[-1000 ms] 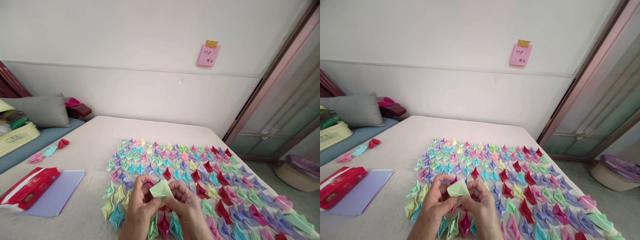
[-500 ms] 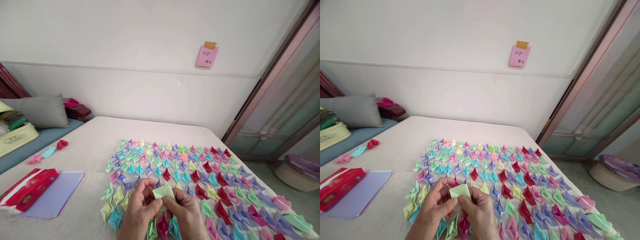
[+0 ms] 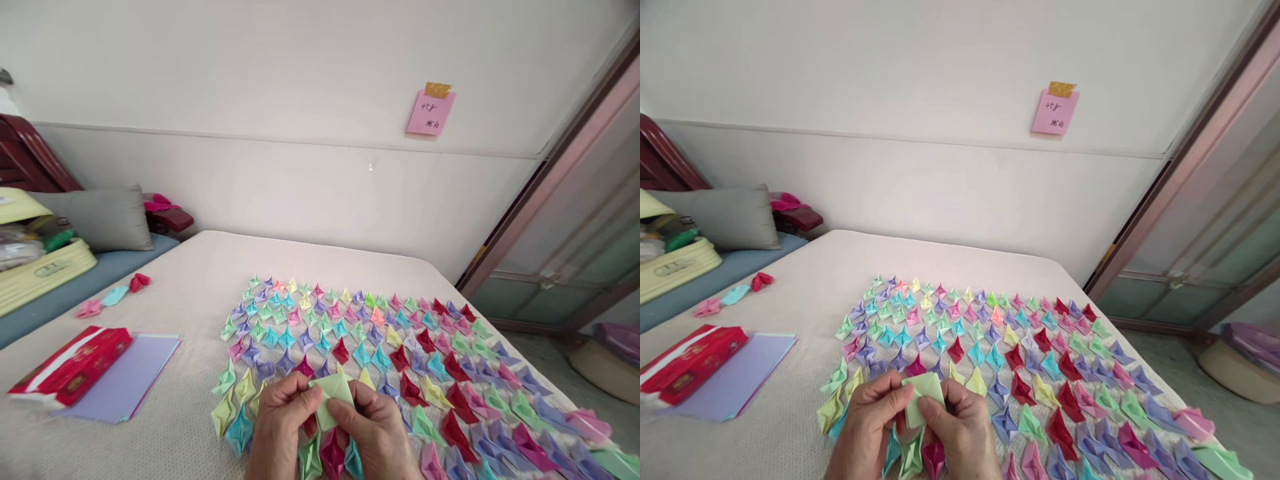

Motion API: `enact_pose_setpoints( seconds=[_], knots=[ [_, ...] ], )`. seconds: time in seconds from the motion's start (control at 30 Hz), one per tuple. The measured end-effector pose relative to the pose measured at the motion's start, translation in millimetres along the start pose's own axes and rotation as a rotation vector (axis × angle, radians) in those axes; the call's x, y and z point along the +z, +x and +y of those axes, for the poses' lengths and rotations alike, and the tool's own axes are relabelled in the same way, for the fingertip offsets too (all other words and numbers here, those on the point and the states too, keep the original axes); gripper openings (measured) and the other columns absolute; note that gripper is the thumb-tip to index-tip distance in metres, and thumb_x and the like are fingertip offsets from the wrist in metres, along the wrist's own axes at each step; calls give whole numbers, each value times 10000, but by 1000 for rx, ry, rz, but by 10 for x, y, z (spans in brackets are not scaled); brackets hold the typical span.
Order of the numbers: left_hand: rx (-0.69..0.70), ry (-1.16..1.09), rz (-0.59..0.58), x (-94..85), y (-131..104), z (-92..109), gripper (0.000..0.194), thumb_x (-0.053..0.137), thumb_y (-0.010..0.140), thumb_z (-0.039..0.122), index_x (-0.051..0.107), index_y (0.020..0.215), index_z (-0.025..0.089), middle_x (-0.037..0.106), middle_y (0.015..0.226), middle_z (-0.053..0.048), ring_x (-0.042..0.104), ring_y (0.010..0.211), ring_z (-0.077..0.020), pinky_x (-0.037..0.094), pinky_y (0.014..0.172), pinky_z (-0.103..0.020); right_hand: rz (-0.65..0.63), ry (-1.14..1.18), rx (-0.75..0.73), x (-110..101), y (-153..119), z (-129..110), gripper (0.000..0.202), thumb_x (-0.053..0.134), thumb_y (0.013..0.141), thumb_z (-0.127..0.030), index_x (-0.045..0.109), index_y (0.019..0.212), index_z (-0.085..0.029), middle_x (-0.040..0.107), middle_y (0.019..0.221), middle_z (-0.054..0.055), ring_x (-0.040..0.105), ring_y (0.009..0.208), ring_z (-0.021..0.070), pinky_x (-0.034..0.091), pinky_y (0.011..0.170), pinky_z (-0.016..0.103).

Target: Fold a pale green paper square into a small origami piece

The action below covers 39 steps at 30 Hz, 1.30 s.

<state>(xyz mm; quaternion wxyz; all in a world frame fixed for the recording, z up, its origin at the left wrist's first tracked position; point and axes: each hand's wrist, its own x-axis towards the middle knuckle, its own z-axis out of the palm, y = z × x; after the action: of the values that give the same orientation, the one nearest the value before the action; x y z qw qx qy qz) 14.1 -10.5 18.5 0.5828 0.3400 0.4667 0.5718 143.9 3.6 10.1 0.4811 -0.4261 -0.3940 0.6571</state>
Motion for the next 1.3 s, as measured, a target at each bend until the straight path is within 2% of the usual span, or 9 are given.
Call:
enact_pose_setpoints(
  seconds=[0.23, 0.47, 0.67, 0.77, 0.83, 0.97, 1.07, 1.2, 1.3],
  knots=[
    [27, 19, -18, 14, 15, 110, 264, 747, 721, 358, 624, 592, 163, 496, 448, 57, 407, 437, -90, 280, 463, -219, -7, 108, 34, -5, -3, -66, 248, 841, 632, -315, 692, 585, -122, 577, 417, -24, 382, 338, 41, 210, 396, 184],
    [2, -24, 28, -43, 32, 37, 335, 706, 760, 308, 529, 507, 180, 422, 397, 81, 323, 412, -73, 224, 456, -222, -56, 86, 69, 0, 7, 18, 294, 847, 619, -366, 683, 603, -122, 545, 399, -35, 375, 340, 48, 234, 389, 192],
    [-26, -14, 46, -6, 42, 110, 479, 544, 874, 562, 543, 581, 183, 476, 449, 54, 373, 432, -87, 264, 458, -221, -17, 93, 77, 16, 11, 5, 339, 840, 616, -402, 636, 565, -136, 517, 369, -44, 374, 331, 46, 223, 387, 185],
    [-35, 42, -23, -3, 43, 143, 404, 761, 722, 487, 539, 576, 183, 425, 441, 85, 331, 419, -70, 227, 438, -207, 9, 29, 40, 10, 2, -5, 353, 820, 632, -422, 613, 566, -144, 492, 374, -56, 361, 349, 50, 217, 402, 194],
    [-49, 47, -37, -13, 55, 110, 391, 811, 673, 416, 526, 540, 185, 404, 409, 94, 309, 399, -63, 198, 426, -205, 25, -26, 9, 15, -8, -4, 338, 803, 641, -412, 604, 573, -148, 487, 401, -60, 360, 375, 56, 225, 414, 201],
    [-54, 4, 6, -23, 87, 14, 402, 733, 740, 429, 501, 515, 190, 396, 384, 93, 297, 382, -60, 187, 421, -205, 20, -55, -8, 49, -30, -25, 262, 763, 659, -351, 600, 599, -155, 472, 445, -70, 350, 404, 63, 238, 423, 210],
    [-68, -1, -21, -18, 95, 23, 372, 723, 746, 461, 562, 561, 181, 441, 399, 83, 328, 364, -57, 199, 407, -200, 26, -71, -1, 76, -38, -83, 272, 747, 684, -352, 588, 583, -156, 462, 432, -72, 340, 394, 56, 220, 421, 212],
    [-92, 44, -102, -37, 84, 82, 248, 809, 645, 340, 660, 600, 146, 474, 396, 74, 353, 344, -53, 214, 390, -196, 64, -122, 25, 77, -25, -157, 322, 789, 645, -379, 589, 530, -154, 484, 375, -62, 365, 360, 54, 216, 401, 207],
    [-82, 63, -83, -57, 81, 92, 246, 766, 689, 318, 634, 560, 155, 492, 365, 69, 372, 345, -57, 256, 408, -193, 64, -50, 40, 30, 8, -156, 295, 831, 603, -387, 680, 616, -133, 569, 389, -38, 442, 350, 70, 301, 396, 197]
  ],
)
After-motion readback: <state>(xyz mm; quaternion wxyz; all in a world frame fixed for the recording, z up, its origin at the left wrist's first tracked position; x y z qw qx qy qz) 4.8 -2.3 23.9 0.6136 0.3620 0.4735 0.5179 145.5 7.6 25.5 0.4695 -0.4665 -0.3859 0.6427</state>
